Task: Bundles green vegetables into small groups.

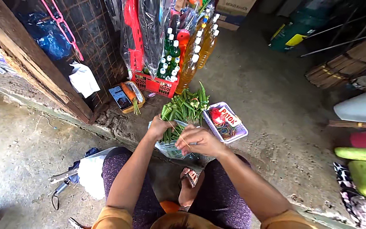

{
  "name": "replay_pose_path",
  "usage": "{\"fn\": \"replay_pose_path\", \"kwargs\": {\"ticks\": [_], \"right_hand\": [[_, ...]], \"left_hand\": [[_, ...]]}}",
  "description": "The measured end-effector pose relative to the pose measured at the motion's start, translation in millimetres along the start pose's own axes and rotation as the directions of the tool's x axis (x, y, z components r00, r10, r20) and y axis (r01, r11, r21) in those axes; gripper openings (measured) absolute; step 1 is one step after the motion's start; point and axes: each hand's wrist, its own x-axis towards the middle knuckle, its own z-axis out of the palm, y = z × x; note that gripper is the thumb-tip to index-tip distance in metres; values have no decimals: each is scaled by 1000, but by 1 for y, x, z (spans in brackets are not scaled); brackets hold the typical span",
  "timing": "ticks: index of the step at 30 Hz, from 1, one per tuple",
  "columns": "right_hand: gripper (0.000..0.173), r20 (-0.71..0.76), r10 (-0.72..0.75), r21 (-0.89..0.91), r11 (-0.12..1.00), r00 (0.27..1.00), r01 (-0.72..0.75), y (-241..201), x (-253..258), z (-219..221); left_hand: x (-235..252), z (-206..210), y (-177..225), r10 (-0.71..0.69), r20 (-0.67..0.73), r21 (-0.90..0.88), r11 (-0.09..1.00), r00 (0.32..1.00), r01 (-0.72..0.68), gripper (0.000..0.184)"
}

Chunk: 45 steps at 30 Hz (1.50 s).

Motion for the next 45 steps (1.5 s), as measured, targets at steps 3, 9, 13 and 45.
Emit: {"fn": "replay_pose_path", "kwargs": {"ticks": [3,9,13,45], "right_hand": [[26,-463,80,392,912,883,123,8,-5,31],[46,-564,646,770,636,515,45,36,19,25],[57,-528,502,341,864,685,-371,26,36,6],[69,-480,579,383,814,660,-436,34,18,81]], "left_hand": [[-2,10,1,-56,-121,-206,978,991,30,22],[-1,16,-14,368,-160,199,921,916,-336,47],[-6,12,-2,367,130,830,468,921,-303,53],[-1,-8,-1,329,-52,-276,903,943,-330,23]]}}
